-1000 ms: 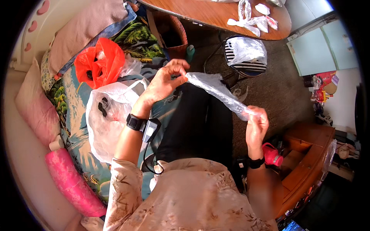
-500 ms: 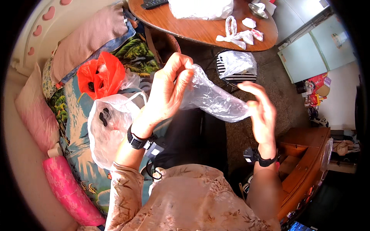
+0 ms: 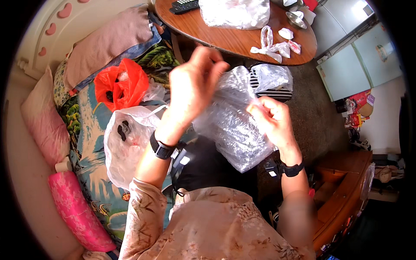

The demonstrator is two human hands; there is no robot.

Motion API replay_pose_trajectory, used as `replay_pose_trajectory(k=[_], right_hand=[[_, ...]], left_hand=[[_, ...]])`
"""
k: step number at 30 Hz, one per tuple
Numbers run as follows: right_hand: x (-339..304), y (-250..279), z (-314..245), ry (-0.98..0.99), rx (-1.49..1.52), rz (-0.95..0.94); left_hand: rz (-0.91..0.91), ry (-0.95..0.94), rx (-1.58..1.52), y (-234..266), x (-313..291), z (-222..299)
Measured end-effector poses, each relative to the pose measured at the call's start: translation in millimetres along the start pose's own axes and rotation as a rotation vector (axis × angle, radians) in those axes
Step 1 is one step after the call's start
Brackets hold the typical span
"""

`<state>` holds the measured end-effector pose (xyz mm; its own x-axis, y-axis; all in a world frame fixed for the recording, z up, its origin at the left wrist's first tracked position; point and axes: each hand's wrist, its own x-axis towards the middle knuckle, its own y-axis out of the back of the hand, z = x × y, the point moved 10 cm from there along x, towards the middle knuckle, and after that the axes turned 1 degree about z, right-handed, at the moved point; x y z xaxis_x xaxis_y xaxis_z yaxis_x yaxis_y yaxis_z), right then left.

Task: The person sorts through a collection of plastic bags, unfolding some and placing others into a larger white bag.

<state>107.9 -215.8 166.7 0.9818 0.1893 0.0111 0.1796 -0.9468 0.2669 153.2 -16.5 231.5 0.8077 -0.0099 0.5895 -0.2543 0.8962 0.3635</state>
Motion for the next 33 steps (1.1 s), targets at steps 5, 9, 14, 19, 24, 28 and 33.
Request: replay_pose_trajectory(k=[5,9,14,19,24,28,33], right_hand=[[-8.2,34.4,64.6,-0.194,0.366,0.236],[-26.9,42.2,110.1,-0.29,0.431,0.355],[-44.1,56.3,165.6,-0.345,0.452,0.481],[-61.8,75.0,209.4,-0.403,0.285,0.548],[-68.9,74.3,215.2,-0.259,0.255,0.592],[-66.1,68.5,192.9,-0.17,0.358,0.579],[-63.4,56.1,178.4,-0.095,0.247,0.302]], left_hand=[[0.21,0.269,-0.087,55.6,-43.9,-82.7],[-0.536,0.631,0.01,-27.7,-144.9,-144.8],[-0.584,0.923,-0.855,-145.4,-197.0,-164.2],[-0.456,1.141,-1.05,-174.4,-208.5,-185.0],[-0.405,0.985,-0.557,-138.5,-184.9,-187.7],[-0.224,0.902,-0.457,-98.6,-179.7,-176.2],[-0.488,0.487,-0.235,-82.0,-165.4,-125.1]])
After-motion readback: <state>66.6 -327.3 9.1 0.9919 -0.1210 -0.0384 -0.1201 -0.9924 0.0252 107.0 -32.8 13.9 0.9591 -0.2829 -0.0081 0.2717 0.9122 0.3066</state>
